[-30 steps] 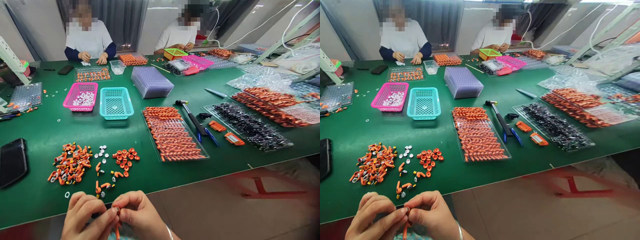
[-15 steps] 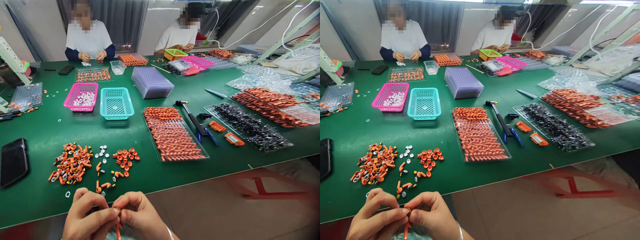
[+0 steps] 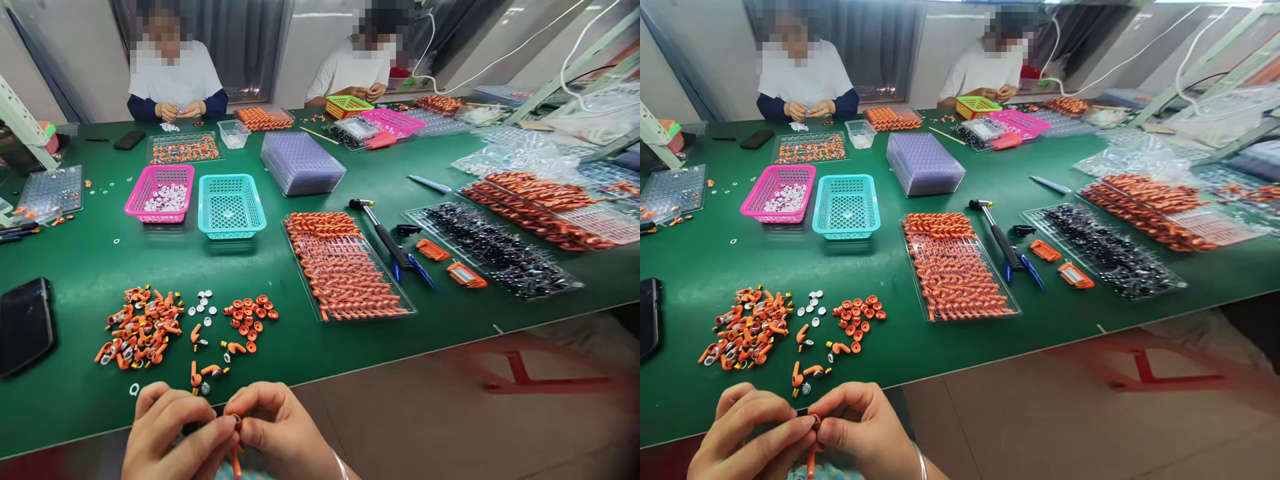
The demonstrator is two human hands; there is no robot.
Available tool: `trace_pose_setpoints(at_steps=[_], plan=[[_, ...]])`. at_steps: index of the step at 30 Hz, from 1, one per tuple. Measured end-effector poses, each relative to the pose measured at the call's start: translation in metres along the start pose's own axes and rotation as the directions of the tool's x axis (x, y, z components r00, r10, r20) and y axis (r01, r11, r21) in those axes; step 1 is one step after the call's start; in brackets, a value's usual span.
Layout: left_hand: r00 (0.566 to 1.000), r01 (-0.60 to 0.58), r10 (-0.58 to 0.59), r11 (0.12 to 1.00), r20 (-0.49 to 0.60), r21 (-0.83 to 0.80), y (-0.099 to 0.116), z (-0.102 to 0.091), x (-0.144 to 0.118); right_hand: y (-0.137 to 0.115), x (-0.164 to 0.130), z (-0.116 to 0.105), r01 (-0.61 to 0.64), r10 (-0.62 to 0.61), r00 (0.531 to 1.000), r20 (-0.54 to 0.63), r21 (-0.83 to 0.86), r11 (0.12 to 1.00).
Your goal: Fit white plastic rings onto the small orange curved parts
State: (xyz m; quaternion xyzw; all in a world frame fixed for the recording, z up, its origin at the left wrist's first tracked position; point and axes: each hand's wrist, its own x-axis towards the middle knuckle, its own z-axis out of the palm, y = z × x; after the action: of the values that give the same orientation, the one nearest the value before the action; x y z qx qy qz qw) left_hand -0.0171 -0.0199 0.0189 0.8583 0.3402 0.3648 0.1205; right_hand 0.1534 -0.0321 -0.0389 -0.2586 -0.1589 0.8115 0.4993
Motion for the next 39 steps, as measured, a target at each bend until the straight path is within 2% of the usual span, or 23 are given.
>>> trace_pose_setpoints(at_steps=[3, 7, 15, 18, 20, 21, 23, 25, 28, 30, 32, 34, 37, 39], plan=[[0.999, 0.034, -0.034, 0.997, 0.009, -0.072, -0.003, 0.001, 0.002, -0.006, 0.001, 0.001, -0.001, 0.002, 1.000, 0.029, -0.032, 0.999], [0.999, 0.023, -0.019, 0.995, 0.041, -0.095, -0.006, -0.001, 0.011, -0.015, 0.001, 0.002, -0.016, 0.030, 0.992, 0.126, -0.117, 0.993], [0.994, 0.084, -0.072, 0.984, 0.082, -0.155, -0.009, 0.002, 0.014, -0.029, -0.005, 0.008, 0.159, -0.100, 0.982, 0.158, -0.422, 0.893], [0.992, 0.053, -0.030, 0.979, 0.120, -0.197, -0.008, 0.003, 0.016, -0.023, -0.004, 0.007, 0.141, -0.100, 0.987, 0.121, -0.400, 0.906], [0.994, 0.039, -0.016, 0.978, 0.111, -0.206, -0.008, 0.003, 0.017, -0.018, -0.003, 0.007, 0.111, -0.089, 0.993, 0.080, -0.322, 0.940], [0.994, 0.055, -0.035, 0.977, 0.102, -0.207, -0.007, 0.003, 0.018, -0.015, -0.001, 0.007, 0.091, -0.077, 0.995, 0.061, -0.273, 0.958], [0.985, 0.159, -0.140, 0.961, 0.099, -0.228, -0.007, 0.005, 0.017, -0.012, 0.001, 0.007, 0.063, -0.061, 0.998, 0.021, -0.187, 0.980], [0.944, 0.326, -0.292, 0.898, 0.154, -0.296, -0.006, 0.007, 0.014, -0.011, 0.003, 0.007, 0.054, -0.057, 0.998, -0.016, -0.153, 0.987], [0.826, 0.563, -0.484, 0.693, 0.288, -0.451, -0.006, 0.013, 0.006, -0.012, 0.005, 0.008, 0.051, -0.061, 0.997, -0.052, -0.184, 0.982], [0.759, 0.642, -0.561, 0.560, 0.331, -0.524, -0.006, 0.016, 0.003, -0.013, 0.005, 0.008, 0.039, -0.054, 0.996, -0.068, -0.216, 0.976], [0.730, 0.662, -0.598, 0.502, 0.329, -0.557, -0.006, 0.017, 0.002, -0.014, 0.005, 0.008, 0.027, -0.047, 0.996, -0.077, -0.237, 0.971], [0.742, 0.652, -0.585, 0.520, 0.326, -0.551, -0.008, 0.017, 0.003, -0.015, 0.004, 0.009, 0.027, -0.045, 0.997, -0.067, -0.250, 0.968], [0.800, 0.599, -0.496, 0.627, 0.337, -0.498, -0.010, 0.014, 0.007, -0.018, 0.002, 0.010, 0.038, -0.048, 0.998, -0.030, -0.273, 0.961], [0.816, 0.578, -0.474, 0.664, 0.330, -0.474, -0.011, 0.012, 0.009, -0.021, 0.000, 0.010, 0.051, -0.052, 0.999, 0.005, -0.272, 0.961]])
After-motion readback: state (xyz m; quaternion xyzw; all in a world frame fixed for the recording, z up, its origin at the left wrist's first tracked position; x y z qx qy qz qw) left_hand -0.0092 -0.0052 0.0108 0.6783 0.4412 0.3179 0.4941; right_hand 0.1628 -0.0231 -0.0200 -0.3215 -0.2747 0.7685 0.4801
